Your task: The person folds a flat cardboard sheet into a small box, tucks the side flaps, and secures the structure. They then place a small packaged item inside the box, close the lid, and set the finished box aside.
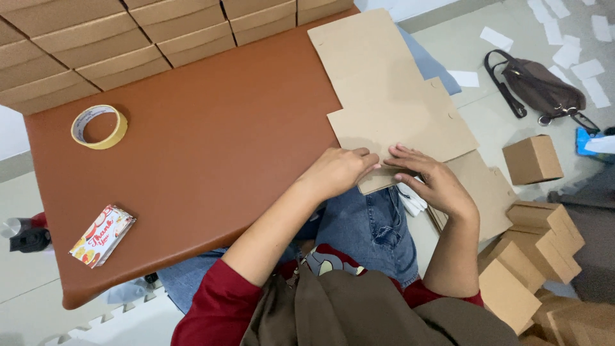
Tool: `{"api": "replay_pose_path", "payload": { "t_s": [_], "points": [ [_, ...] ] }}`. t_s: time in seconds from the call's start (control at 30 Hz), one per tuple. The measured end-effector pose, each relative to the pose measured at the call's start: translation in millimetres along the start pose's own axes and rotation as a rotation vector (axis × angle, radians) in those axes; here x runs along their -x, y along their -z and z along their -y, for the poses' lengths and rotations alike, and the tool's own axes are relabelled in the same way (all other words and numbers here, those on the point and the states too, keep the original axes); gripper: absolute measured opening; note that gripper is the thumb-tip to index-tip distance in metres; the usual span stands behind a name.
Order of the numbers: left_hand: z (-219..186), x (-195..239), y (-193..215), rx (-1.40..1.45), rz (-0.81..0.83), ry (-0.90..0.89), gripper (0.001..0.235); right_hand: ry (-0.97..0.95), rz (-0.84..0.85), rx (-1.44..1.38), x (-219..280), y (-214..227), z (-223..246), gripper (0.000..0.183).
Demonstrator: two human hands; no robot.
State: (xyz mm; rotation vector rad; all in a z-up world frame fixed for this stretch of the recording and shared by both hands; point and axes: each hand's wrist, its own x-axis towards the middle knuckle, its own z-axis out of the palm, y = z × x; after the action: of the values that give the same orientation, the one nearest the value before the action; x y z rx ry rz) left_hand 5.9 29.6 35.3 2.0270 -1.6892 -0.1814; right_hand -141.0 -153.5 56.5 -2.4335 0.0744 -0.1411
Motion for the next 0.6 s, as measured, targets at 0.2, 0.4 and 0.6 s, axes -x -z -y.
{"api": "replay_pose_path", "payload": {
  "t_s": [0.2,0.4,0.6],
  "points": [
    [3.0,-8.6,1.1,-0.246,-0.372,-0.082,0.019,-0.068,-0.180,0.292,-0.2,12.7,-40.8,0.048],
    [3.4,-22.4,15.3,-0.334,-0.598,-0.110,0.016,-0.048,-0.419,0.468,-7.8,28.8,-63.4,0.043],
    [8.6,-2.7,34.3,-0.282,-0.640,-0.133,0.019,0.051,-0.527,0.544,-7.7,29.2,-48.6,0.040]
  ]
}}
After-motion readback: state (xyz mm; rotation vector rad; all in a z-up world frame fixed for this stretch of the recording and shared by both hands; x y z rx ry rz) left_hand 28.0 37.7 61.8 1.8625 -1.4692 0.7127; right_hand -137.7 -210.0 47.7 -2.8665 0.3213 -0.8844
